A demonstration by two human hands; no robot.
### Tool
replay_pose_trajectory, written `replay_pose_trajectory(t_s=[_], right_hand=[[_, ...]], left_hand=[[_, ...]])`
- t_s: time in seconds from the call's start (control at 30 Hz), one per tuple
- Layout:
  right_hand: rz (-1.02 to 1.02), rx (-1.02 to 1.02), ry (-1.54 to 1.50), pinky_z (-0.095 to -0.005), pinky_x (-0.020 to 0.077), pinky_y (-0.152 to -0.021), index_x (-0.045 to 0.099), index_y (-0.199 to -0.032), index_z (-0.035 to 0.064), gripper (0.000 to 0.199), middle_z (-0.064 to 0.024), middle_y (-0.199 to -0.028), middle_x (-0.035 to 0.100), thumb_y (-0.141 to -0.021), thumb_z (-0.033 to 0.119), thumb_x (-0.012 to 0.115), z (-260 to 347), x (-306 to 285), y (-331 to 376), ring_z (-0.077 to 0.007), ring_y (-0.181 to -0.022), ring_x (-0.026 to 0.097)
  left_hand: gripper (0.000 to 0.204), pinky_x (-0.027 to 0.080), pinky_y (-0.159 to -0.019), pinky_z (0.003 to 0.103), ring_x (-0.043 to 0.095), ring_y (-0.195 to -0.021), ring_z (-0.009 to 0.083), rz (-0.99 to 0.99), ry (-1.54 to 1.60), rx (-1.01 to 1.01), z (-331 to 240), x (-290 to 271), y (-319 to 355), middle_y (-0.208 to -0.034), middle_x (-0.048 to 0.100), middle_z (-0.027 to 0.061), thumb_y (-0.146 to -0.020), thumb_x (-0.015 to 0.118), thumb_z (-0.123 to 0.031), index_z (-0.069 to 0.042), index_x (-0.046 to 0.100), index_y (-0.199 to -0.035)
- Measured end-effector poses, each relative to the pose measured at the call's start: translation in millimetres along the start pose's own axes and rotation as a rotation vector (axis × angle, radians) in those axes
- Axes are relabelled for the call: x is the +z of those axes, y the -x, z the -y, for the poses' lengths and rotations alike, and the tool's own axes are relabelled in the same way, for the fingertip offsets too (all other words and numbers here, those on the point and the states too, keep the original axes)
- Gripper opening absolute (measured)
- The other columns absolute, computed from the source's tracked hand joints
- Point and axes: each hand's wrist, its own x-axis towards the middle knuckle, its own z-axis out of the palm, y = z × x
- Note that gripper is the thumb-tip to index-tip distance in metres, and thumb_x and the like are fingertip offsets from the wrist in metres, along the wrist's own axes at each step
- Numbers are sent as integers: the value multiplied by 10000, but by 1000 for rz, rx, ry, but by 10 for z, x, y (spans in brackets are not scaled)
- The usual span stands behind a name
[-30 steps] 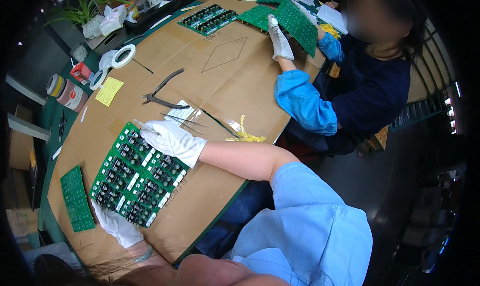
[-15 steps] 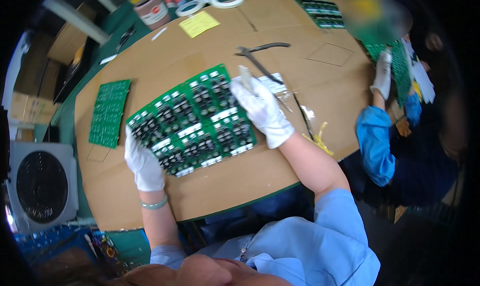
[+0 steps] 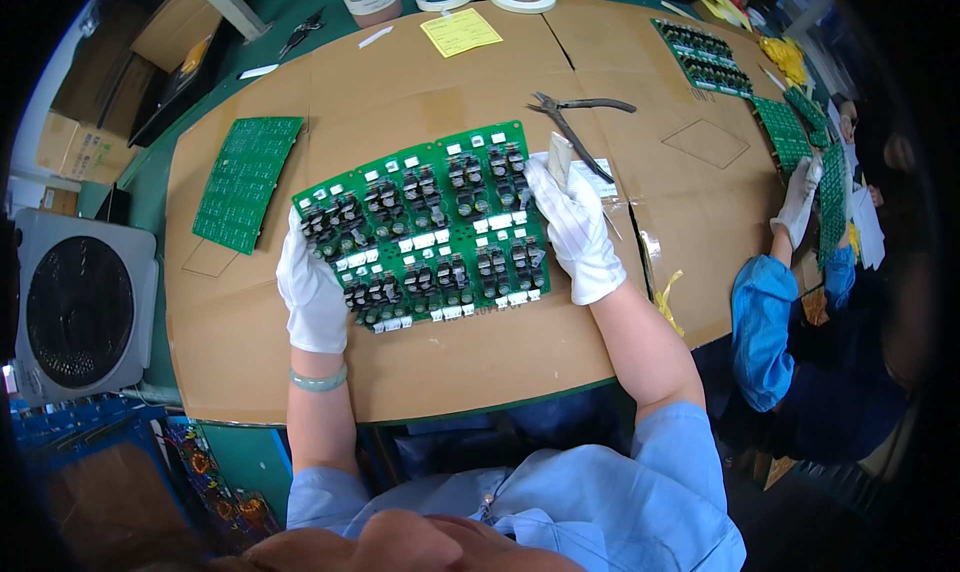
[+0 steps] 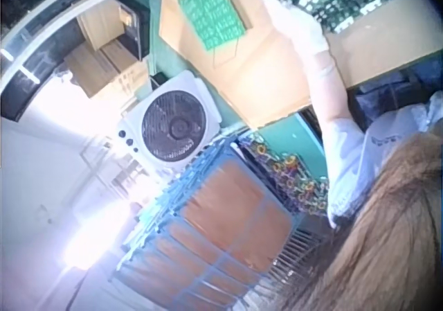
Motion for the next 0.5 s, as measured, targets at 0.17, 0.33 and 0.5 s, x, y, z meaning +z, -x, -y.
replay_pose_trajectory(t_s=[0.17, 0.33, 0.5], right_hand=[[-67, 57, -100, -212, 400, -779, 552, -1057, -9, 235, -26, -964, 561, -900, 165, 537, 59, 71, 12, -87, -882, 511], [-68, 37, -178, -221, 403, -787, 556, -1034, -13, 210, -26, -958, 567, -904, 149, 525, 68, 101, 14, -90, -887, 514], [-62, 58, -127, -220, 404, -811, 551, -1055, -19, 248, -40, -979, 576, -907, 179, 526, 38, 44, -21, -101, -913, 526]], left_hand=[[399, 431, -904, 301, 550, -1021, 164, 25, 141, -108, -143, 99, 25, -1141, 564, 109, -979, 350, -269, 36, 496, -1192], [414, 416, -920, 299, 540, -1037, 164, 28, 63, -54, -142, 66, 45, -1145, 560, 113, -984, 333, -276, 48, 487, -1190], [419, 404, -929, 293, 530, -1045, 158, 46, 5, -9, -135, 63, 66, -1139, 562, 112, -987, 321, -278, 49, 491, -1185]])
